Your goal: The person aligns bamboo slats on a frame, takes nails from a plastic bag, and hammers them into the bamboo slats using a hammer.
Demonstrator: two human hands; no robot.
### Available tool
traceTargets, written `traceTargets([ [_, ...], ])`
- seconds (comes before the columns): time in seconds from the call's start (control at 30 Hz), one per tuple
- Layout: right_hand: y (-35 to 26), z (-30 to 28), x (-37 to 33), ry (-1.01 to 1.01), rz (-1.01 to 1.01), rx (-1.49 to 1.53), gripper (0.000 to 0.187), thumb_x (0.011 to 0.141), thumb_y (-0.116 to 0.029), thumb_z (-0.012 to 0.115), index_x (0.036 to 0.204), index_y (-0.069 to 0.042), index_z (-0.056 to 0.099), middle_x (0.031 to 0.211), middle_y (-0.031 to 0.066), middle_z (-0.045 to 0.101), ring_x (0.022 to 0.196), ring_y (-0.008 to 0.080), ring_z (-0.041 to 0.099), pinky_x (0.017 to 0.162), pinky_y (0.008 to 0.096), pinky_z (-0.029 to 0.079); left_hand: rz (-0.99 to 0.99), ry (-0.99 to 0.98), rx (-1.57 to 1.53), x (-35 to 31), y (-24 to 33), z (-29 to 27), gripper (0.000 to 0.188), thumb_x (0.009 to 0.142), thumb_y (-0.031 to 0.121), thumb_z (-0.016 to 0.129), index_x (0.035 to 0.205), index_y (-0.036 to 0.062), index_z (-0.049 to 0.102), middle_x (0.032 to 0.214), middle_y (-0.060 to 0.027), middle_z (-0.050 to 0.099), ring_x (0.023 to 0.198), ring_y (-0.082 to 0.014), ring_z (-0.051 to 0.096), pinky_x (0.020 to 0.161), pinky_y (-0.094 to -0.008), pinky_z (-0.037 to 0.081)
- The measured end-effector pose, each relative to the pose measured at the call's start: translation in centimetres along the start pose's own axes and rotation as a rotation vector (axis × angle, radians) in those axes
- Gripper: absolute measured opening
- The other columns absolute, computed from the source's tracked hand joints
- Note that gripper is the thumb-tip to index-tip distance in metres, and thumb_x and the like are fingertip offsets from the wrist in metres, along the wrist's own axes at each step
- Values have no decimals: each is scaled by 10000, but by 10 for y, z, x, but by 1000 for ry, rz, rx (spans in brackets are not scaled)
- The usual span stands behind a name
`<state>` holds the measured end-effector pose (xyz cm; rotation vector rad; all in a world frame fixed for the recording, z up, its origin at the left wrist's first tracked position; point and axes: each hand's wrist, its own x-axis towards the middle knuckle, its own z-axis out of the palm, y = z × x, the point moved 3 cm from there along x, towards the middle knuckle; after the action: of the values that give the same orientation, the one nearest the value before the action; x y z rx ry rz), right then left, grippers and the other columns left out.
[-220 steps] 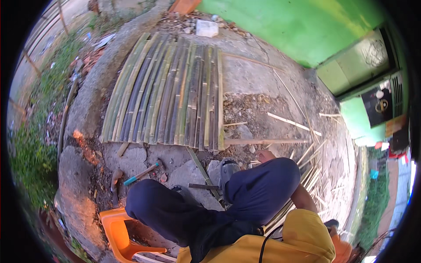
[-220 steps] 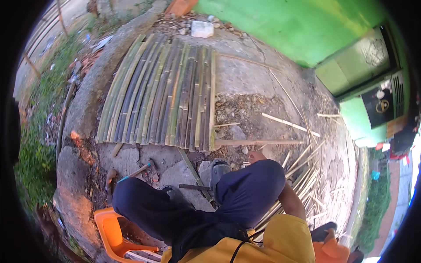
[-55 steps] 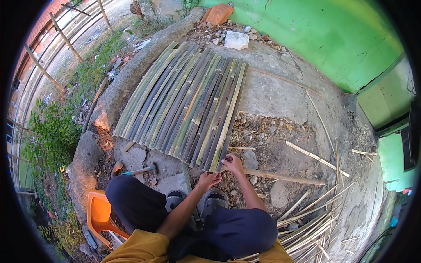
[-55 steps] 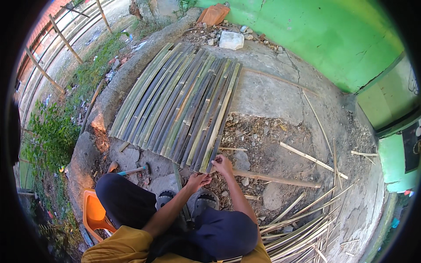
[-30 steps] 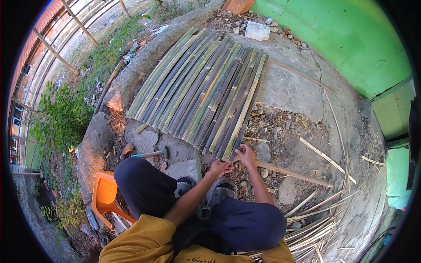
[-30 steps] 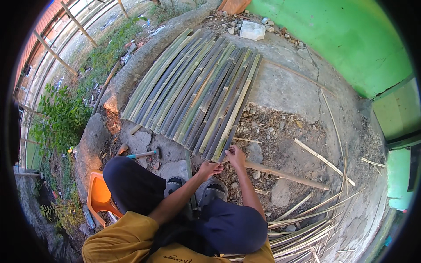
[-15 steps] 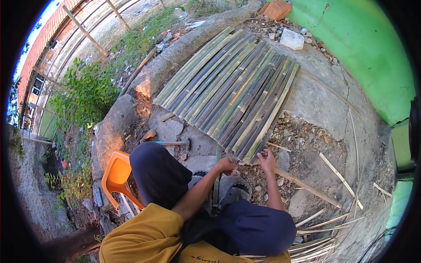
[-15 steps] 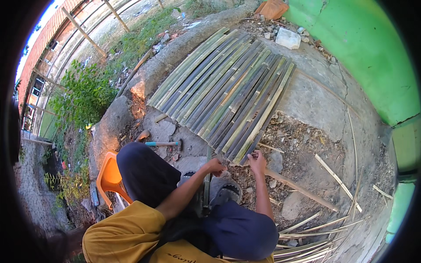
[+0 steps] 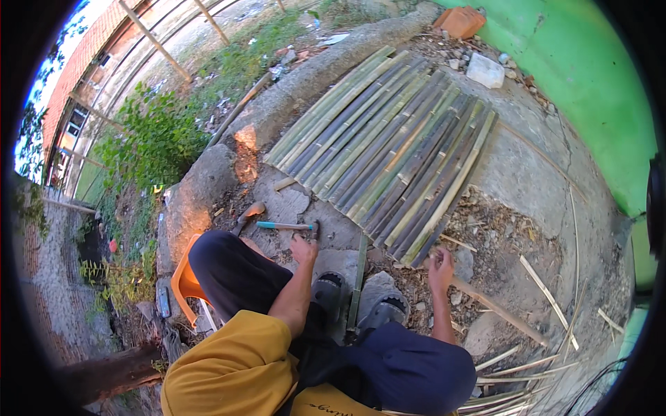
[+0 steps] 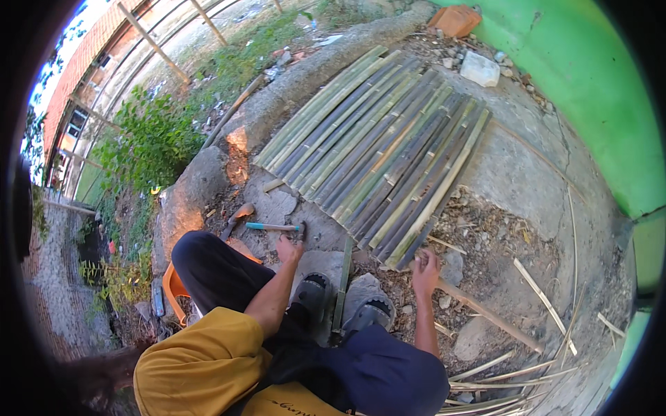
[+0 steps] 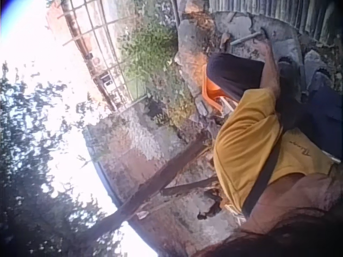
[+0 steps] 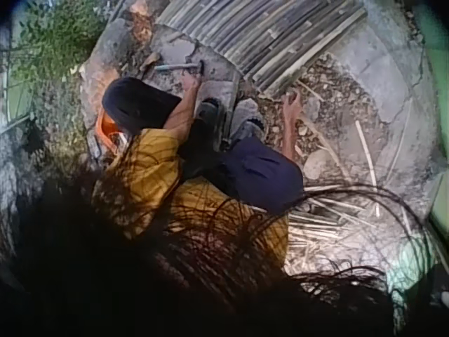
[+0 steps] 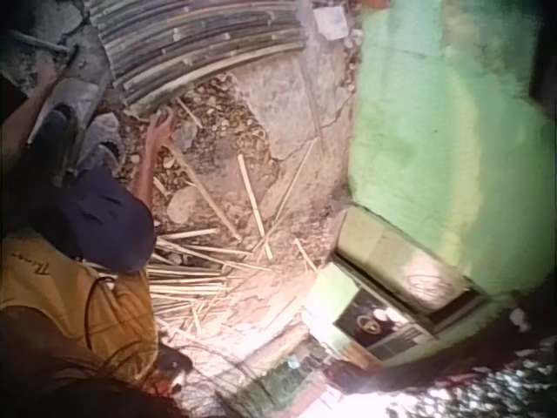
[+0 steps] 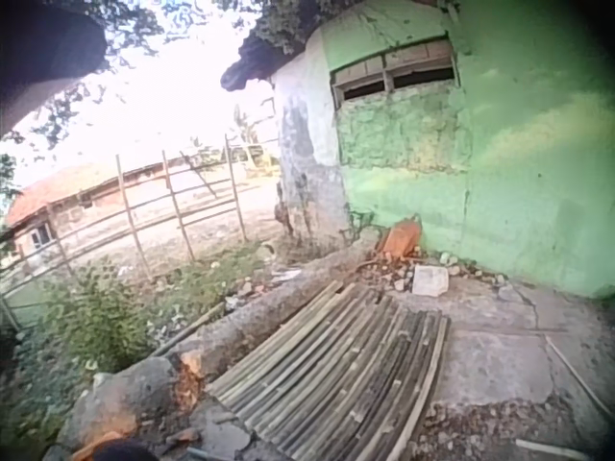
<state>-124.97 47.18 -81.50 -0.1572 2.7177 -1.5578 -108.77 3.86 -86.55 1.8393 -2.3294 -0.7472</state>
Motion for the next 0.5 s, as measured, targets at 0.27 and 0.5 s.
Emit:
traceTargets([
  [0.27, -22, -20, -41, -155, -150, -566, 669, 770, -290, 825, 1350, -124, 536, 1269, 125, 570, 1248, 347, 519, 1100, 531, 325, -121, -124, 188, 3, 8, 10, 507, 799, 479, 811, 1043, 38, 754, 1208, -180, 650, 1156, -355, 640, 969, -479, 539],
  [0.5, 13, -11, -22, -327, -1, -714, 641, 743, -173, 756, 1344, -106, 543, 1283, 146, 565, 1275, 336, 507, 1128, 502, 289, -61, 94, 2, -2, 13, 33, 571, 748, 322, 813, 1162, -15, 610, 1168, -245, 639, 1088, -398, 649, 884, -517, 546],
])
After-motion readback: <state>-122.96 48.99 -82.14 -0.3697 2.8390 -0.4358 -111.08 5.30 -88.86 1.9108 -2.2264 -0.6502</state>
